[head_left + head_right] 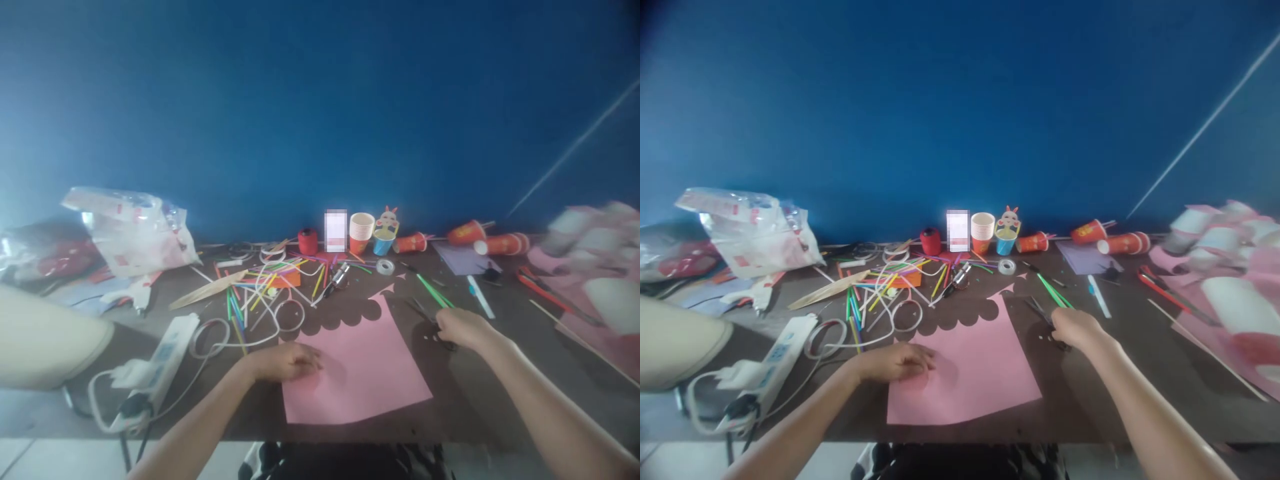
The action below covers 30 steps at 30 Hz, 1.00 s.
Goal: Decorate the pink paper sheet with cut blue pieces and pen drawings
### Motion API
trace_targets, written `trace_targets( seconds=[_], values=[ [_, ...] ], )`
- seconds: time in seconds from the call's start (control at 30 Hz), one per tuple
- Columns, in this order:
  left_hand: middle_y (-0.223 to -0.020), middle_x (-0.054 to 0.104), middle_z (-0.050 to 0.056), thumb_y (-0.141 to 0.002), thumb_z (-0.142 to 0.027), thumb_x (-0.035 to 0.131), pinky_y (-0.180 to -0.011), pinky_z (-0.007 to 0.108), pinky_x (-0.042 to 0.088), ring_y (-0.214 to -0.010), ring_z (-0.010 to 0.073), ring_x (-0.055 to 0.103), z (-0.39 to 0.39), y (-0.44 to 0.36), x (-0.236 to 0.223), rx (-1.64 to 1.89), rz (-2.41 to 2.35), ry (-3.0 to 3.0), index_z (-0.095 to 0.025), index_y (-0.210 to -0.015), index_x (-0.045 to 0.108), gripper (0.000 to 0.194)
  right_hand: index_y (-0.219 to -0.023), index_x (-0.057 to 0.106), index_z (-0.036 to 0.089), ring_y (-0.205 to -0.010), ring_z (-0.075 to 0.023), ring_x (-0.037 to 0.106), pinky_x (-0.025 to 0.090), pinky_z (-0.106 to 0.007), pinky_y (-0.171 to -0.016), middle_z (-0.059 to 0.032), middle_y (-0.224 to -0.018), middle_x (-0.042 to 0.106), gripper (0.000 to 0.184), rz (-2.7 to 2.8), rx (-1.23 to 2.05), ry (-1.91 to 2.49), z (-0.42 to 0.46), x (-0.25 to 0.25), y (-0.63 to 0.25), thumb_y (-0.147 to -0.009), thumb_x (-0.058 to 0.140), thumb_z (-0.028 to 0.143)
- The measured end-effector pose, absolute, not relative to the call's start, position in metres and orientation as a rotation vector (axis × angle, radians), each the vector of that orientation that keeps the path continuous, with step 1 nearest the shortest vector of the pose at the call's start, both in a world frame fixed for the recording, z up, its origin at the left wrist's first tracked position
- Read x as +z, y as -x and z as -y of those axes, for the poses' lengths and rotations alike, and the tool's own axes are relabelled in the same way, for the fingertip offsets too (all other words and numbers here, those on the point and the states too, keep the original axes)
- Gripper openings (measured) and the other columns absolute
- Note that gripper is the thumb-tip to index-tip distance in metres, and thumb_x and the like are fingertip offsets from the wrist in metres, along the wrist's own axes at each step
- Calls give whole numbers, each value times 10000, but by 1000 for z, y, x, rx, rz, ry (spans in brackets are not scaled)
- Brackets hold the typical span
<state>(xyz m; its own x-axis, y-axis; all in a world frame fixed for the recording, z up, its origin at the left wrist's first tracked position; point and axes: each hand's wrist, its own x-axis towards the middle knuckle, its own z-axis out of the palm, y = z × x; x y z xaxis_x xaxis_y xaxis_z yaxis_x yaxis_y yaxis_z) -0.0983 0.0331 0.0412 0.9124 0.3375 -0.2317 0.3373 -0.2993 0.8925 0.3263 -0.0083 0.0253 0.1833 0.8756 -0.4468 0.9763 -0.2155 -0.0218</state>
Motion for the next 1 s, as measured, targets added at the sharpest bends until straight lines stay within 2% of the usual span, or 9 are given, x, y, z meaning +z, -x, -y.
trace_targets(
  seconds=[0.1, 0.2, 0.27, 0.37, 0.43, 0.57, 0.7, 0.83, 1.0],
  values=[
    [-1174, 614, 67, -886, -397, 449, -1009, 324, 348, -1218, 191, 456, -31, 103, 35, -20, -482, -1963, -235, -1060, 652, 313, -815, 628, 192, -509, -181, 626, 378, -243, -492, -30, -581, 649, 118, -1731, -632, -2290, 9, 24, -328, -741, 565, 260],
    [-1206, 595, 60, -905, -378, 414, -1039, 318, 309, -1253, 179, 413, -27, 105, 34, 7, -449, -1997, -231, -1077, 641, 320, -956, 608, 192, -651, -239, 652, 421, -291, -540, -73, -733, 687, 241, -1839, -316, -2561, 21, 30, -291, -767, 559, 332],
    [-1193, 602, 62, -909, -361, 405, -1040, 316, 307, -1254, 180, 411, -24, 106, 33, 49, -427, -2009, -227, -1070, 644, 317, -1017, 584, 204, -720, -214, 649, 454, -298, -601, -70, -846, 689, 236, -2230, -241, -2609, 32, 33, -241, -833, 487, 315],
    [-1166, 615, 73, -901, -334, 423, -996, 313, 355, -1209, 194, 461, -21, 108, 30, 111, -496, -2023, -215, -1078, 637, 302, -893, 609, 209, -836, -168, 614, 467, -285, -754, -51, -877, 660, 192, -3069, -565, -1757, 46, 27, -161, -872, 420, 186],
    [-1118, 635, 69, -892, -320, 437, -952, 301, 389, -1140, 197, 517, -18, 111, 28, 151, -599, -2046, -207, -1012, 659, 277, -873, 617, 206, -855, -173, 591, 464, -311, -794, -46, -853, 640, 194, -3255, -598, -1360, 48, 17, -126, -879, 424, 183],
    [-984, 664, 57, -887, -285, 428, -898, 277, 418, -999, 180, 585, -9, 118, 27, 216, -756, -2133, -183, -875, 672, 264, -1182, 518, 219, -1048, -228, 512, 414, -411, -904, -86, -1122, 573, 355, -3166, -526, -1423, 45, -3, -104, -837, 520, 304],
    [-1156, 588, 79, -888, -250, 414, -955, 301, 384, -1086, 188, 534, 0, 123, 30, 339, -919, -2272, -186, -911, 656, 251, -1282, 431, 259, -1113, -292, 451, 366, -490, -921, -97, -1253, 500, 574, -2985, -439, -1580, 47, -9, -103, -757, 600, 419],
    [-1293, 457, 116, -893, -228, 380, -957, 329, 385, -1119, 207, 513, -8, 120, 25, 426, -1220, -2307, -158, -816, 648, 287, -1244, 460, 279, -1110, -303, 436, 365, -491, -903, -83, -1272, 485, 520, -2949, -434, -1578, 53, 0, -99, -764, 587, 433],
    [-1100, 556, 90, -868, -173, 391, -864, 297, 434, -950, 175, 580, -29, 114, 15, 354, -1310, -2321, -160, -816, 655, 269, -1209, 475, 226, -1075, -287, 443, 398, -459, -862, -84, -1293, 466, 433, -2881, -436, -1706, 63, 9, -95, -802, 544, 357]
  ],
)
